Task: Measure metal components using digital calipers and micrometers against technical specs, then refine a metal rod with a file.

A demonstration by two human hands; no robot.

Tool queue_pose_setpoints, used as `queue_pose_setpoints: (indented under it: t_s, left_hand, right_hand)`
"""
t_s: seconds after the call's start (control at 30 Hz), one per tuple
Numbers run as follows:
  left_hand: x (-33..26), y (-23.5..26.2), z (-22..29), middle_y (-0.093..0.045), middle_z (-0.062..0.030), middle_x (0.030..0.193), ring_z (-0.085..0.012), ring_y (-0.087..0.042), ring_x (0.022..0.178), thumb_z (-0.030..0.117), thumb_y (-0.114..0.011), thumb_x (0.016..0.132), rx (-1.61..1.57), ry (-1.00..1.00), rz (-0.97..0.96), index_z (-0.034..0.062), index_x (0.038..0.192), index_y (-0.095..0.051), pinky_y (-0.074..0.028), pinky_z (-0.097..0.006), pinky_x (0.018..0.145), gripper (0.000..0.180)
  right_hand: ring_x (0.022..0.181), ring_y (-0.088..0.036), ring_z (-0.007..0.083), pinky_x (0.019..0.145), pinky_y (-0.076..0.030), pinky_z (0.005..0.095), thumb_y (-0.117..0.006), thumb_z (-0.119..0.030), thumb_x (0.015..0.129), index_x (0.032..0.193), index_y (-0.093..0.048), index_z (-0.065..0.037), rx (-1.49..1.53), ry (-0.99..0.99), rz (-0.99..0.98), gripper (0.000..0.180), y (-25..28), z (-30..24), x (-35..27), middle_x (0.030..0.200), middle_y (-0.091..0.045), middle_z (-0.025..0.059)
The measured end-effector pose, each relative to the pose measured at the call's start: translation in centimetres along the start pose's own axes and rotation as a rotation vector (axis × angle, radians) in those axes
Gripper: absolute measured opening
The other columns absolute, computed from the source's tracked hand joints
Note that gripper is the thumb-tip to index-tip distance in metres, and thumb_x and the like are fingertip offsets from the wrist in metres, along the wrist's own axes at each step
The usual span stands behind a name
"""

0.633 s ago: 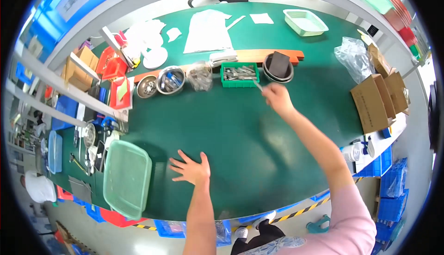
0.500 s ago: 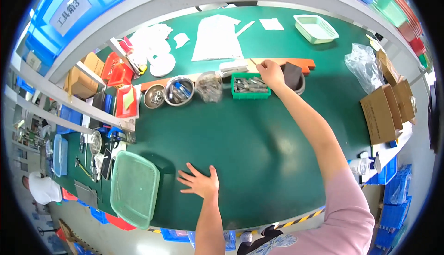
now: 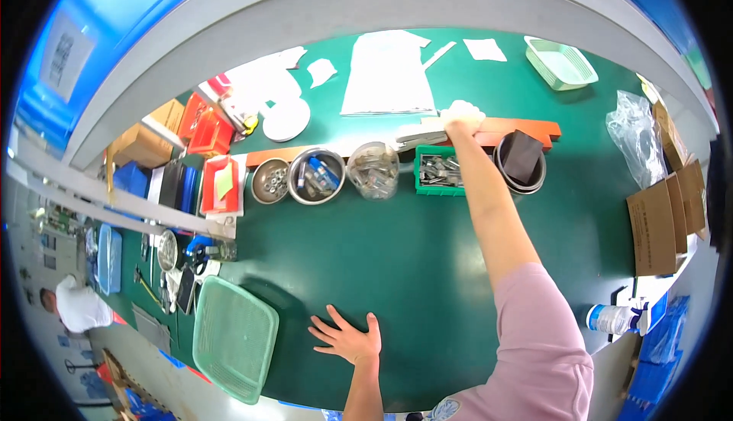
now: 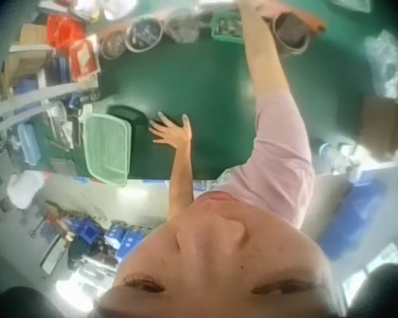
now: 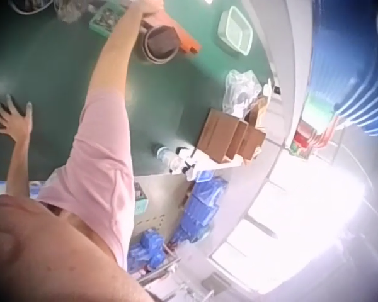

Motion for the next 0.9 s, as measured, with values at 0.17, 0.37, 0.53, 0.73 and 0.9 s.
queue_pose_setpoints:
  t_s: [0.17,0.37,0.53,0.73,0.9]
  left_hand:
    - [-0.1,-0.3,-0.1,-0.006,-0.022,0.137,-0.0406,-0.004,0.126,0.054,-0.052,0.069,0.023,0.024,-0.05,0.0113,0.134,-0.016,-0.007,-0.064,0.093,0.085]
    - [0.0,-0.5,-0.2,-0.008,-0.0235,0.137,-0.0418,-0.005,0.126,0.053,-0.053,0.067,0.009,0.009,0.014,0.0118,0.132,-0.02,-0.007,-0.064,0.093,0.084]
    - [0.1,-0.5,-0.3,-0.009,-0.0237,0.136,-0.0421,-0.006,0.126,0.053,-0.054,0.066,0.001,0.004,0.031,0.0117,0.132,-0.021,-0.008,-0.065,0.093,0.085]
    - [0.0,-0.5,-0.1,-0.008,-0.0225,0.137,-0.0412,-0.005,0.126,0.056,-0.05,0.069,-0.006,-0.022,0.029,0.0119,0.133,-0.019,-0.007,-0.065,0.093,0.084]
    - [-0.1,-0.4,0.0,-0.008,-0.0222,0.137,-0.0406,-0.006,0.126,0.051,-0.054,0.069,-0.003,-0.002,0.007,0.0117,0.133,-0.019,-0.008,-0.064,0.093,0.083]
  right_hand:
    - [0.091,-0.056,0.0223,0.077,-0.042,0.0335,-0.053,-0.043,0.072,0.082,-0.065,-0.014,0.052,0.067,-0.022,0.033,0.7,-1.1,0.3,0.092,-0.061,0.0074]
    - [0.101,-0.05,0.0262,0.089,-0.037,0.0361,-0.049,-0.05,0.075,0.092,-0.063,-0.016,0.268,0.442,-0.253,0.04,-0.6,-4.1,0.5,0.107,-0.055,0.0073]
    - [0.107,-0.045,0.0265,0.09,-0.037,0.0366,-0.042,-0.045,0.08,0.105,-0.057,-0.019,0.126,0.597,-0.396,0.039,-2.7,-6.0,0.8,0.117,-0.048,0.0071]
    - [0.111,-0.043,0.0262,0.092,-0.034,0.0354,-0.032,-0.044,0.083,0.119,-0.045,-0.022,-0.01,0.599,-0.461,0.045,-2.8,-6.3,2.0,0.123,-0.044,0.0053]
    - [0.106,-0.046,0.0281,0.091,-0.032,0.0372,-0.036,-0.044,0.08,0.114,-0.049,-0.011,0.192,0.77,-0.58,0.049,-2.2,-7.1,0.3,0.117,-0.05,0.0115]
Point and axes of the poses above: each hand's wrist, its own x-axis towards the middle knuckle, its own y-axis out of the back of the hand, z = x × y, the point moved 4 cm from there along x, towards the middle knuckle
